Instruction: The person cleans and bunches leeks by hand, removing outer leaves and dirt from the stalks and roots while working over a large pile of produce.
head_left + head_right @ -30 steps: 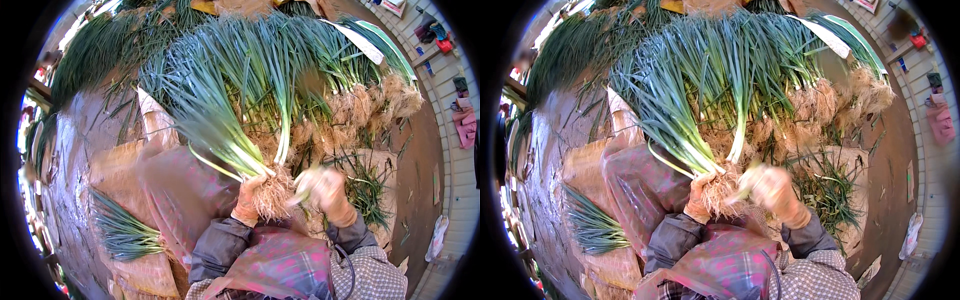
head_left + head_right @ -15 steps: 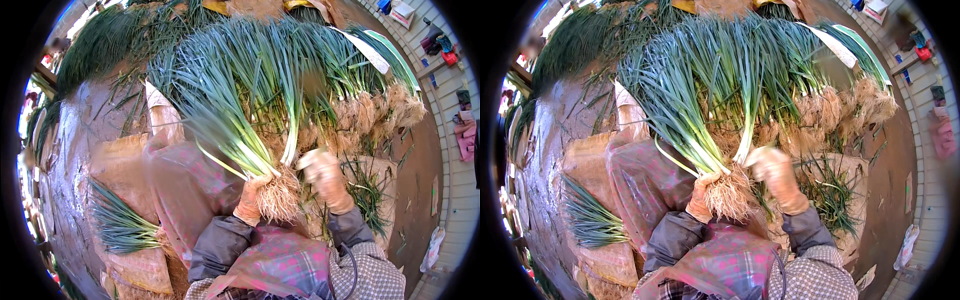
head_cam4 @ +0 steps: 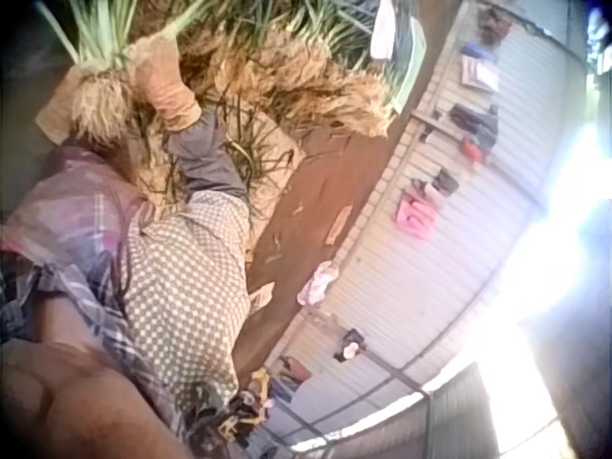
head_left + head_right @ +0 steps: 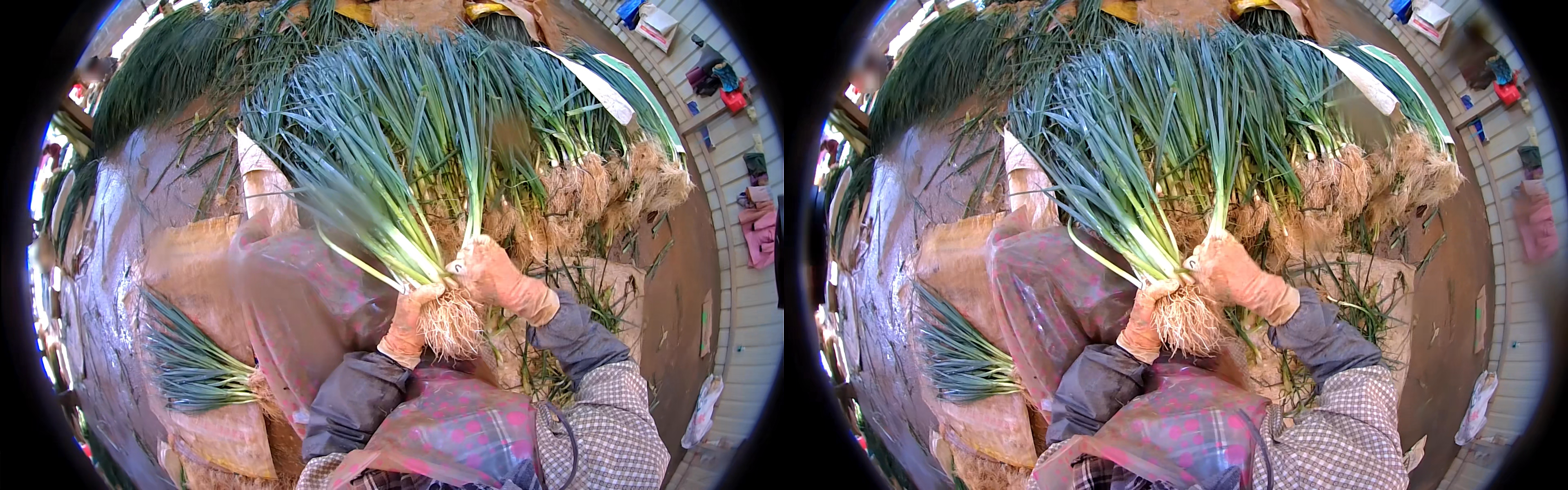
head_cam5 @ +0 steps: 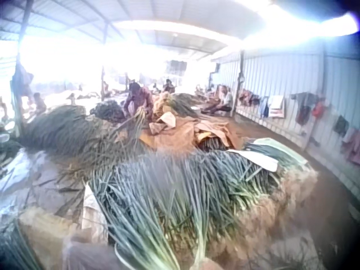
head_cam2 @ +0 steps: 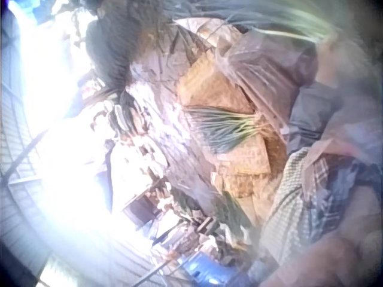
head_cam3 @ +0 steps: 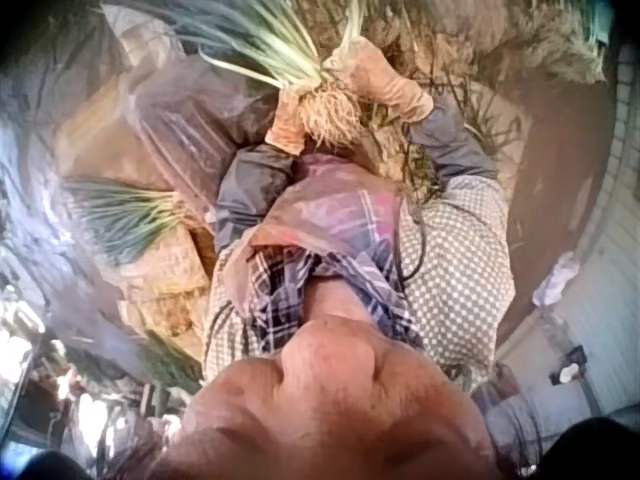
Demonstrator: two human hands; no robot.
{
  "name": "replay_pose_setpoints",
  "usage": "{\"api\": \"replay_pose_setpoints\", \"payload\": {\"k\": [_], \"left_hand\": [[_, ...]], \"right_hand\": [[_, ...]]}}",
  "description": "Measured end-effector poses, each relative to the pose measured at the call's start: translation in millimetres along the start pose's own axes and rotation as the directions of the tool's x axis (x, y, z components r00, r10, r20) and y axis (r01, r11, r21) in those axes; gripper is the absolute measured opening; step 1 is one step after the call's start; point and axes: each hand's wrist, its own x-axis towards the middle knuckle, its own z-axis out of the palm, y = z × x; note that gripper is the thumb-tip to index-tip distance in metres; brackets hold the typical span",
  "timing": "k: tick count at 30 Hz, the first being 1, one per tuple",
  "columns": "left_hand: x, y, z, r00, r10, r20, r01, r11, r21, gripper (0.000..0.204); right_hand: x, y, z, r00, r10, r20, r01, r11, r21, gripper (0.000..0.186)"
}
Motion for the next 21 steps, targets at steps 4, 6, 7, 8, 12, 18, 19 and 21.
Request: {"api": "replay_pose_setpoints", "payload": {"k": [4, 6, 7, 8, 12, 18, 19, 21], "left_hand": [[-3.5, 7.9, 23.2, 0.996, -0.052, -0.078, 0.053, 0.999, 0.011, 0.024], [3.6, 3.6, 17.2, 1.000, -0.009, -0.011, 0.009, 1.000, -0.020, 0.027], [0.7, 4.7, 12.6, 0.999, 0.008, 0.031, -0.008, 1.000, -0.012, 0.027], [1.1, 4.2, 10.5, 0.996, 0.021, 0.082, -0.021, 1.000, -0.010, 0.028], [5.4, 1.1, 20.7, 0.998, 0.066, 0.005, -0.065, 0.994, -0.088, 0.036], [3.2, -1.2, -9.1, 0.999, -0.045, -0.030, 0.043, 0.996, -0.082, 0.032], [5.3, -2.3, -3.1, 0.999, -0.042, -0.022, 0.041, 0.997, -0.059, 0.032], [2.8, 1.6, 9.8, 0.996, -0.085, -0.016, 0.085, 0.995, -0.048, 0.036]], "right_hand": [[-30.8, -23.5, -35.9, 0.899, 0.430, -0.078, 0.103, -0.035, 0.994, 0.018], [-25.1, -16.9, -38.5, 0.747, 0.623, -0.233, 0.255, 0.056, 0.965, 0.019], [-18.1, -19.3, -37.7, 0.756, 0.606, -0.250, -0.023, 0.405, 0.914, 0.021], [-13.7, -9.9, -24.0, 0.841, 0.477, -0.254, -0.049, 0.535, 0.843, 0.034], [12.1, -13.9, 8.5, 0.928, 0.337, -0.161, -0.188, 0.794, 0.579, 0.040], [-14.5, -45.5, -8.4, 0.876, 0.480, 0.051, -0.065, 0.014, 0.998, 0.017], [-28.5, -54.0, -28.7, 0.863, 0.387, -0.325, 0.069, 0.548, 0.834, 0.022], [-52.0, -46.0, -34.5, 0.760, 0.524, -0.384, 0.302, 0.240, 0.923, 0.024]]}}
